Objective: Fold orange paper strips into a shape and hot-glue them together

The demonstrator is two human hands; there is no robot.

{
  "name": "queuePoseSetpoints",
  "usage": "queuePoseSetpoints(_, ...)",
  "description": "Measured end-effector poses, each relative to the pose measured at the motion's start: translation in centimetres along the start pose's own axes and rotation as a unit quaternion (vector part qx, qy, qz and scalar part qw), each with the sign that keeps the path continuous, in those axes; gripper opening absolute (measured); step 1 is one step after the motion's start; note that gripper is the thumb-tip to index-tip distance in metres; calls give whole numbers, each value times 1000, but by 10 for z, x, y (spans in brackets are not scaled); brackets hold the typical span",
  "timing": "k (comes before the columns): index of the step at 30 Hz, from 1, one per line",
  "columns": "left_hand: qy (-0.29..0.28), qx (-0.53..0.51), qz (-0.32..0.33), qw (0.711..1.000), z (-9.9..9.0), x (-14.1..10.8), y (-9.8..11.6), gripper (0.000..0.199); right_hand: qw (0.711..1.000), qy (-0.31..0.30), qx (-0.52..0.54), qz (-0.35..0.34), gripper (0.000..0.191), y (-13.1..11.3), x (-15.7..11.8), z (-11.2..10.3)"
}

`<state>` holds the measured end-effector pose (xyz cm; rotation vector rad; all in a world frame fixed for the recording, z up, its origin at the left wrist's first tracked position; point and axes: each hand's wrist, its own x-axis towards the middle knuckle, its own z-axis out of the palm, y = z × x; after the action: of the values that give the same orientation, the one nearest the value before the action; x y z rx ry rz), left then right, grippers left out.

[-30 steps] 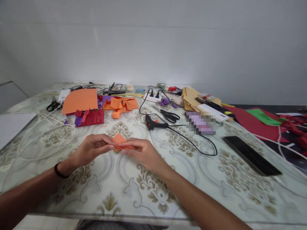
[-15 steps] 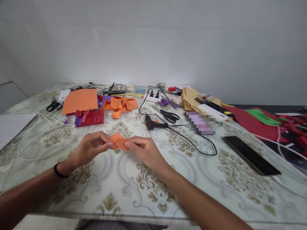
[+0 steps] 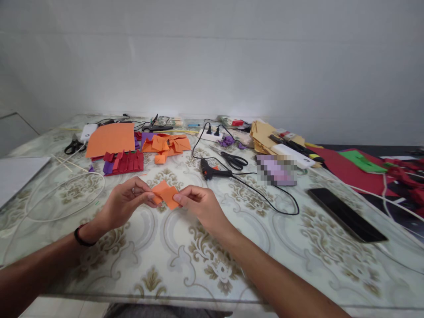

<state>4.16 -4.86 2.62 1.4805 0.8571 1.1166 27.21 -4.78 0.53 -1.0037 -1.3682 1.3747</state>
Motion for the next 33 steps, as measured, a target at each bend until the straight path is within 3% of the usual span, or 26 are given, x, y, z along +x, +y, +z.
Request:
queuePoseSetpoints(19, -10, 35, 14, 999, -10, -1, -8, 25, 1000, 23, -6, 9, 29, -5, 0, 3)
queuePoseSetpoints(26, -41, 175, 44, 983, -16, 1, -8, 21, 999, -7, -50, -7, 22, -8, -2, 3)
queuePoseSetpoints(33, -31, 125, 26, 991, -15, 1, -11, 22, 998, -10, -52, -20, 19, -7, -4, 5)
